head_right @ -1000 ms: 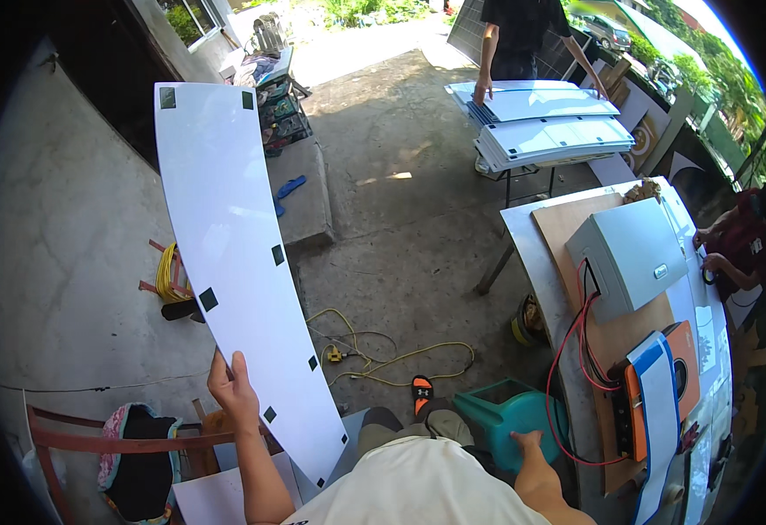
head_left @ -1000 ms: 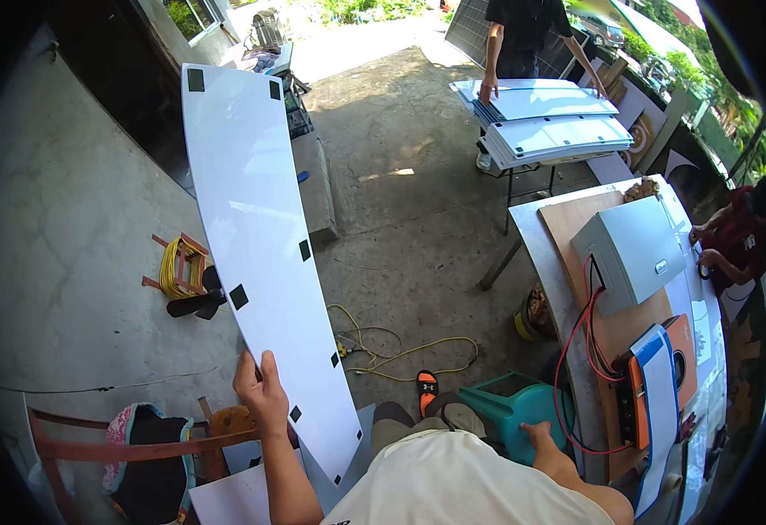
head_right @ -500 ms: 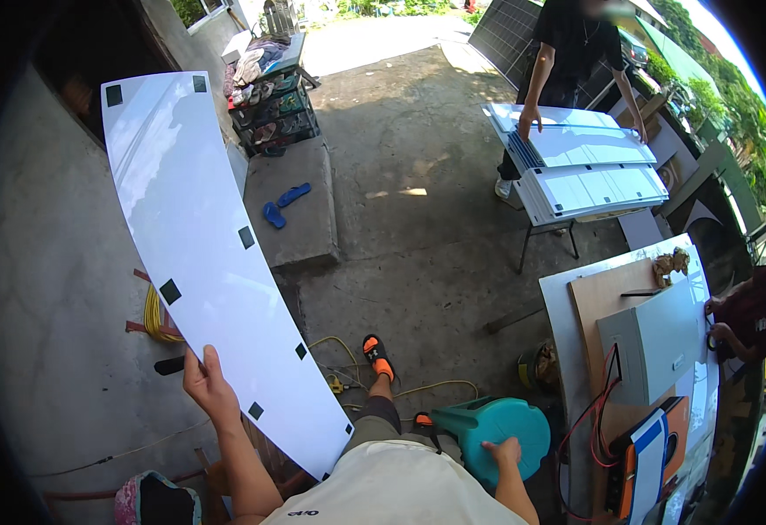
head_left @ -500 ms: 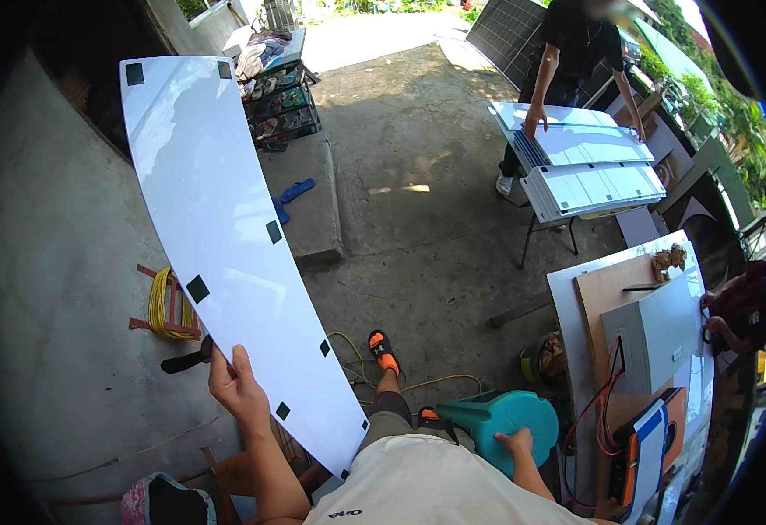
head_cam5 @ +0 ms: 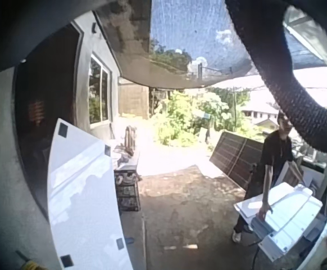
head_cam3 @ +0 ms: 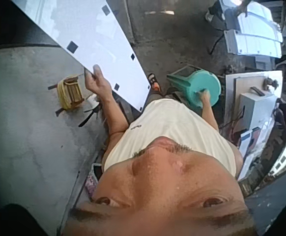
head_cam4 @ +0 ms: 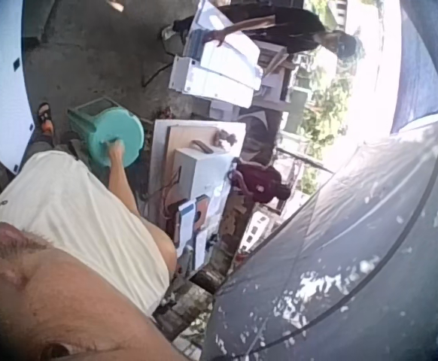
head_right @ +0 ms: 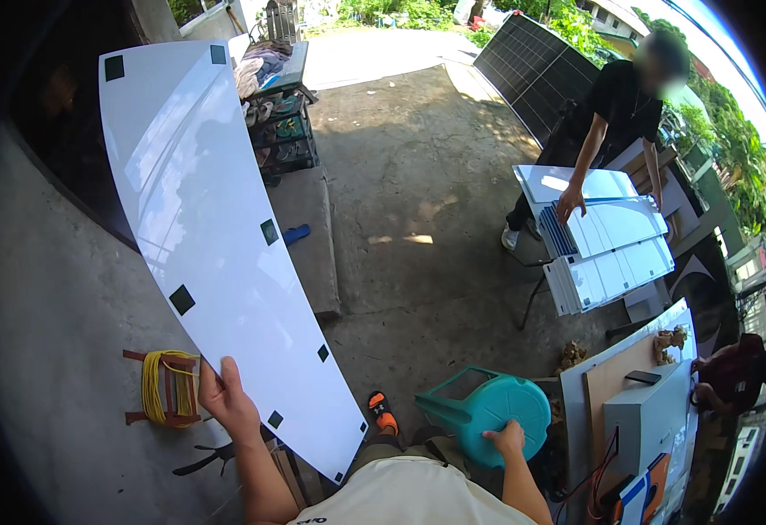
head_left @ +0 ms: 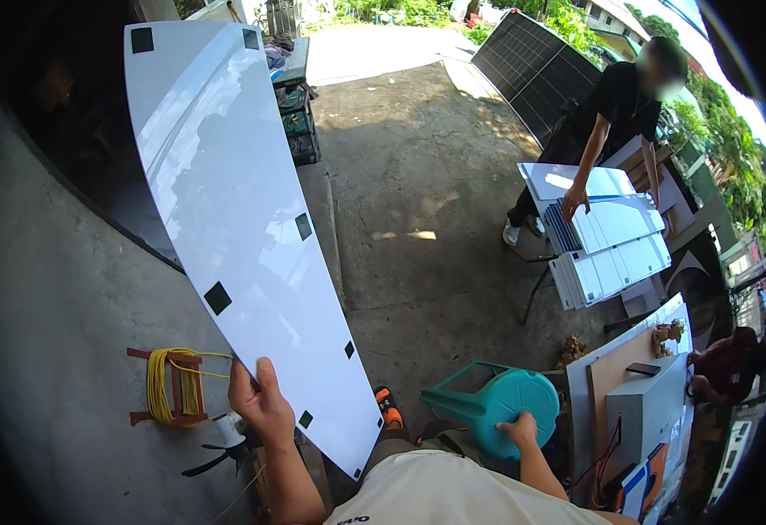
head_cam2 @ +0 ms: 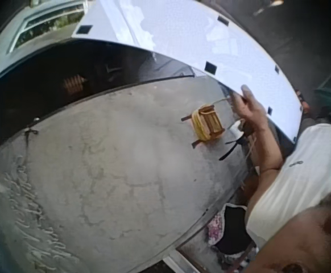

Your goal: Applying and smoothing a protective film onto a blue fabricated panel and then moving objects in a workshop.

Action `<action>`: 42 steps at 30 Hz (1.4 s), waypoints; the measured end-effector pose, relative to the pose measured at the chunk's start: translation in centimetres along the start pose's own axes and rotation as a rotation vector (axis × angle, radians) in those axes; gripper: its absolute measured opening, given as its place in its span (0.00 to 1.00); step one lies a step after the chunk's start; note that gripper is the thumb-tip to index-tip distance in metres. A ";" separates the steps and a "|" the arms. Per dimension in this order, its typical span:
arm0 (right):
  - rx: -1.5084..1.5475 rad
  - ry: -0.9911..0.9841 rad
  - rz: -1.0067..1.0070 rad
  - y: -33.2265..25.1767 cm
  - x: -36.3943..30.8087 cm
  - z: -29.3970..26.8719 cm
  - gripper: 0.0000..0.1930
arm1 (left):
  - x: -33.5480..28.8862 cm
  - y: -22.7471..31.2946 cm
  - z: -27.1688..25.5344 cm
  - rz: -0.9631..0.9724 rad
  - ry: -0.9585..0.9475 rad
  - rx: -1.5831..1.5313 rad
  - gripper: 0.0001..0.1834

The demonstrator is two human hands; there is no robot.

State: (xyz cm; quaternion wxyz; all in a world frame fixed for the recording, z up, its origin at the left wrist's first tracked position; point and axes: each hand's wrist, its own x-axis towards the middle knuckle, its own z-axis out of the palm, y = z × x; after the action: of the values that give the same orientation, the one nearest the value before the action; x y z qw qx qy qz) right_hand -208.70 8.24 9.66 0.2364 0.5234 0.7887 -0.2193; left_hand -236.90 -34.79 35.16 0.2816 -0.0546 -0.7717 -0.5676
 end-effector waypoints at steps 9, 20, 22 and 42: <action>0.124 0.121 -0.193 -17.6 7.6 -9.5 0.37 | 11.9 -4.0 7.9 0.014 0.083 -0.031 0.17; 0.178 0.096 -0.332 -35.6 25.1 -15.4 0.35 | 25.8 -9.7 16.3 -0.003 0.093 0.179 0.17; 0.086 0.100 -0.377 -38.6 28.1 -16.3 0.35 | 28.2 -10.9 18.7 -0.018 0.063 0.253 0.16; 0.049 0.109 -0.076 -67.9 51.7 -27.7 0.40 | 63.6 -33.6 51.4 -0.080 -0.330 0.253 0.08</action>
State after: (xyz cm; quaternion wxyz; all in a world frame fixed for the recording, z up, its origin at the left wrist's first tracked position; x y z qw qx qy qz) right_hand -293.41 37.86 7.13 0.1717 0.5098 0.8142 -0.2184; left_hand -322.81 -14.86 28.22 0.1334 -0.0805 -0.8740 -0.4603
